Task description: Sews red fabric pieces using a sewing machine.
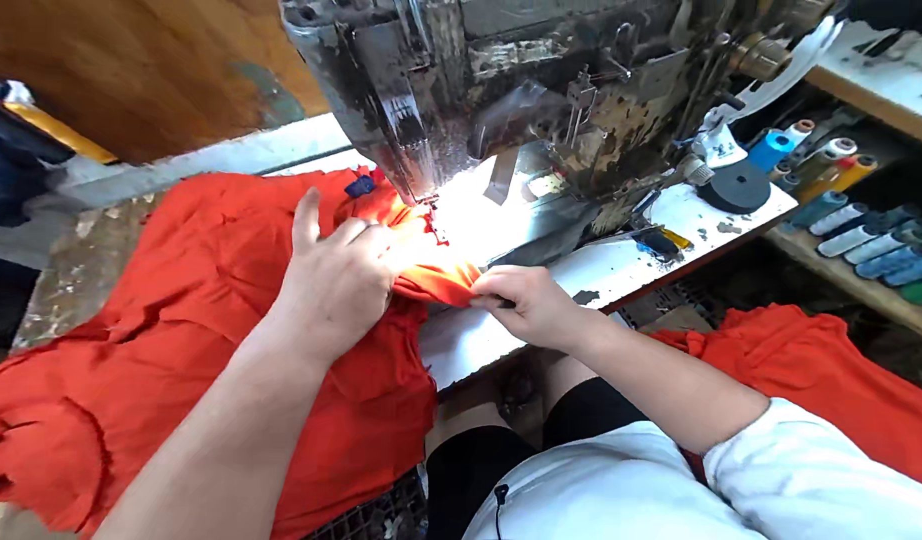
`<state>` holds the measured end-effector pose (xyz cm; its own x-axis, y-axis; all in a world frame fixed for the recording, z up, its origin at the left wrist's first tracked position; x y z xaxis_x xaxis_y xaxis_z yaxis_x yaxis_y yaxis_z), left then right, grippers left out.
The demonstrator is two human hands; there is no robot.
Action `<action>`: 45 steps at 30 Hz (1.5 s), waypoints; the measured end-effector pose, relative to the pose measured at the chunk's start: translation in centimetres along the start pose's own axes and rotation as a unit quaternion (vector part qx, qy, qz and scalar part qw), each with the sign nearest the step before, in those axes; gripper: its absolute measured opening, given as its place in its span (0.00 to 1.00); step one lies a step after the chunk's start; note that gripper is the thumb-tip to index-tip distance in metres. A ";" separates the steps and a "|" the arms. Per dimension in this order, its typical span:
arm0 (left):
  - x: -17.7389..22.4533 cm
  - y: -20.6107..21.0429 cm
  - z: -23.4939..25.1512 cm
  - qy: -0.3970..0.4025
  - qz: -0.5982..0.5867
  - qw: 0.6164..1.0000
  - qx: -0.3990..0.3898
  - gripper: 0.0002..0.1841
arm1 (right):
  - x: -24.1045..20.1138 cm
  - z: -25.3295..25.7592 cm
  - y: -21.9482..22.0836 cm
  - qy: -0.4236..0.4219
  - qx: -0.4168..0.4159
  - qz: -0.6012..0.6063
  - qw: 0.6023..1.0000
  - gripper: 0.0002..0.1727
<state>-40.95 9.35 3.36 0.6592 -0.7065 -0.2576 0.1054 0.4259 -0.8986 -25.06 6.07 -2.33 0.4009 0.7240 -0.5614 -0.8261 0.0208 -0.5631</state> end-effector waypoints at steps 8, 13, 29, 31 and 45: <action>-2.2 -1.3 -1.6 -0.063 0.053 0.989 -0.120 0.35 | 1.0 4.3 0.5 0.102 -0.075 0.023 0.992 0.09; 4.3 -3.0 -1.6 -0.052 -0.070 0.996 0.022 0.36 | -4.6 2.8 0.8 0.022 -0.172 0.000 0.985 0.08; 4.8 -0.1 -2.7 0.011 -0.062 0.997 0.036 0.06 | -2.1 -2.8 -0.4 0.012 -0.023 0.010 1.000 0.10; 3.4 0.1 -1.8 -0.008 -0.042 0.999 0.017 0.09 | -1.4 -1.2 0.0 0.014 -0.018 -0.003 1.000 0.09; 4.3 -0.4 0.4 0.019 -0.094 0.995 -0.001 0.21 | -1.6 2.2 -0.3 0.173 -0.134 0.088 0.972 0.12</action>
<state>-37.90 6.37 2.76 0.5998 -0.7942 -0.0979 0.2233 0.2836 -0.9326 -26.36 6.44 0.11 0.4100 0.4241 -0.8075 -0.7794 -0.2970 -0.5517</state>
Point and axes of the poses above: each hand's wrist, its own z-axis towards the middle knuckle, its own y-axis out of the palm, x = y × z, the point moved 8 cm from there along z, towards the middle knuckle, and after that the axes turned 3 degrees about x, right-handed, at the moved point
